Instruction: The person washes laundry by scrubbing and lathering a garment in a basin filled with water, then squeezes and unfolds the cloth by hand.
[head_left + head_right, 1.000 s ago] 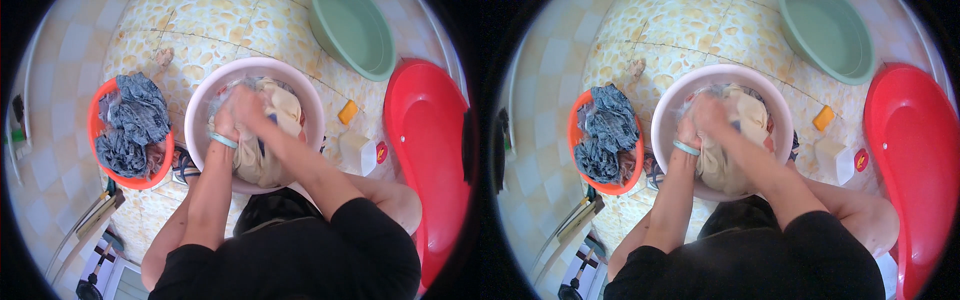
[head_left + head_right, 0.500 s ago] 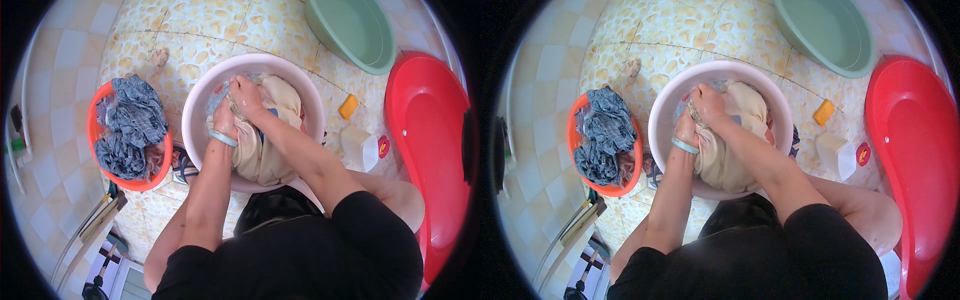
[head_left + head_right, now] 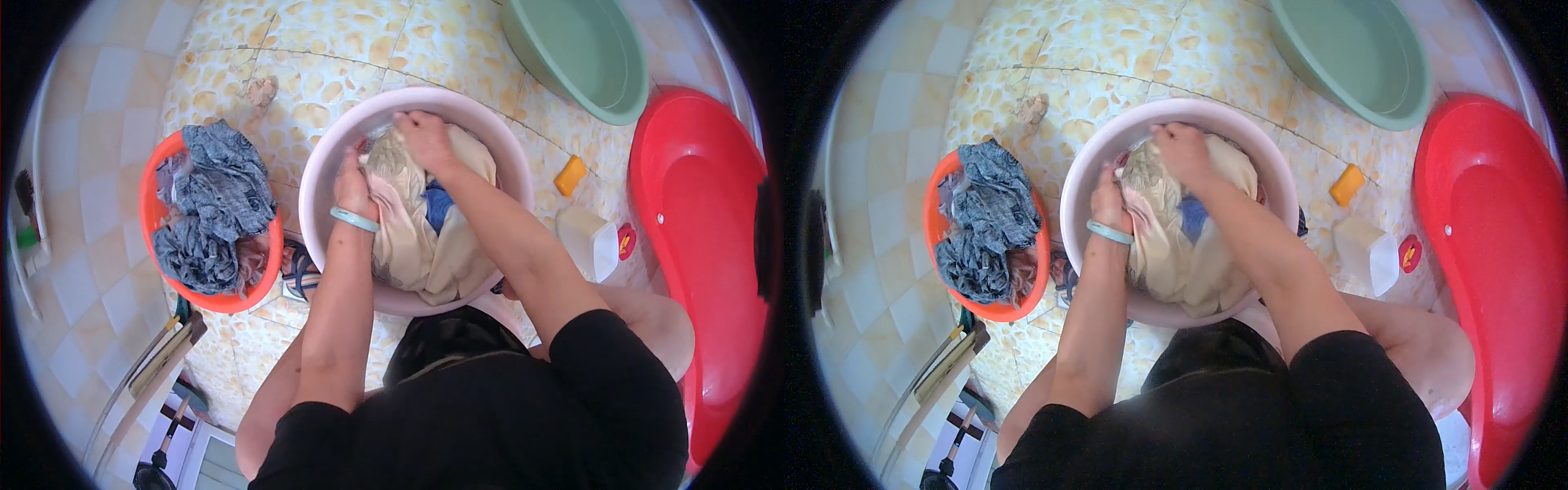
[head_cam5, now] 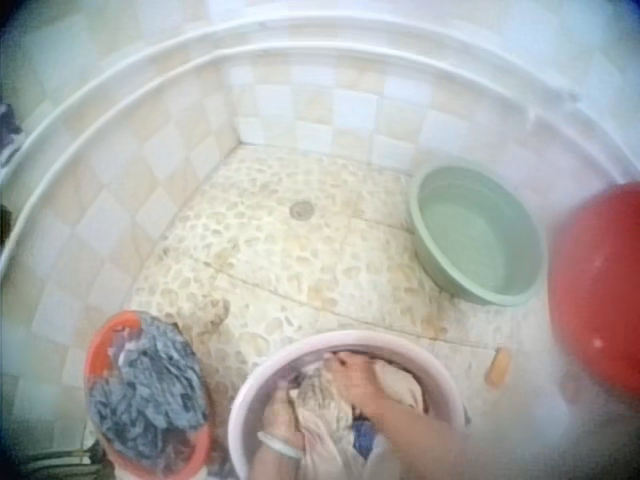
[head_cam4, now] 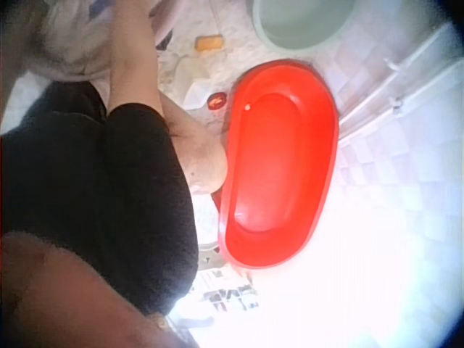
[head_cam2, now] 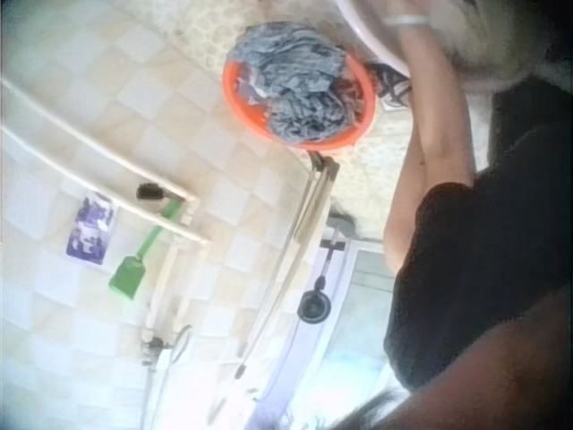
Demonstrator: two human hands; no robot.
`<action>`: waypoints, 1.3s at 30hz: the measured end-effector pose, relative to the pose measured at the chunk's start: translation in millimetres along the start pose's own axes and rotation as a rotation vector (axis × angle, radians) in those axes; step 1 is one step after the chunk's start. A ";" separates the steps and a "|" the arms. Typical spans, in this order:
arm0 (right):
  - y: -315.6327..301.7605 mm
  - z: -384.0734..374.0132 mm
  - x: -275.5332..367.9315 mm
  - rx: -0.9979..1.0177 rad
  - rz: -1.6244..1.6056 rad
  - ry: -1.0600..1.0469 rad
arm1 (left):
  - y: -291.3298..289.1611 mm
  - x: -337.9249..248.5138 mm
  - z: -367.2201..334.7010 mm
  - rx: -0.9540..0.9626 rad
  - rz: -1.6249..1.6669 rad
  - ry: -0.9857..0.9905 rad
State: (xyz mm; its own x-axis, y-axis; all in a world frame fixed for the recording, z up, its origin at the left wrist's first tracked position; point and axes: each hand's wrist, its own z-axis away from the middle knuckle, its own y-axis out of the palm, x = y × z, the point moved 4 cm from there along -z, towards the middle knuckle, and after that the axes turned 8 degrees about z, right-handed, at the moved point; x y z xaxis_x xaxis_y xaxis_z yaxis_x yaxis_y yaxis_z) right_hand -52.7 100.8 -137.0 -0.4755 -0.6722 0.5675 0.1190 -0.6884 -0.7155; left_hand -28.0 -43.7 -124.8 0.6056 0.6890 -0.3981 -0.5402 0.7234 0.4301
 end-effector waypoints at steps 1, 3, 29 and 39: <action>-9.1 1.8 -9.0 0.000 -0.125 0.042 | -9.0 -4.4 -4.2 0.000 0.002 0.008; -12.8 2.8 -18.8 0.016 -0.262 0.069 | -32.2 -16.7 -17.0 0.178 -0.318 0.235; 58.2 -17.8 -54.6 0.207 0.214 -0.031 | -23.4 24.1 -37.4 0.483 -1.998 0.479; -47.3 55.7 12.5 0.472 -0.163 -0.257 | -12.0 -30.3 2.9 0.186 -0.931 0.280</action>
State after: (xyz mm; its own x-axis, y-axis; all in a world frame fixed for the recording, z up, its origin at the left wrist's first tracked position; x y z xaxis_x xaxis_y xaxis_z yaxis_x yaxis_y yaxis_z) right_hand -15.7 109.8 -73.4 -0.3001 -0.5509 0.7787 0.4667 -0.7968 -0.3839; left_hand -38.1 -73.4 -115.5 0.5692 -0.1476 -0.8089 0.1966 0.9797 -0.0404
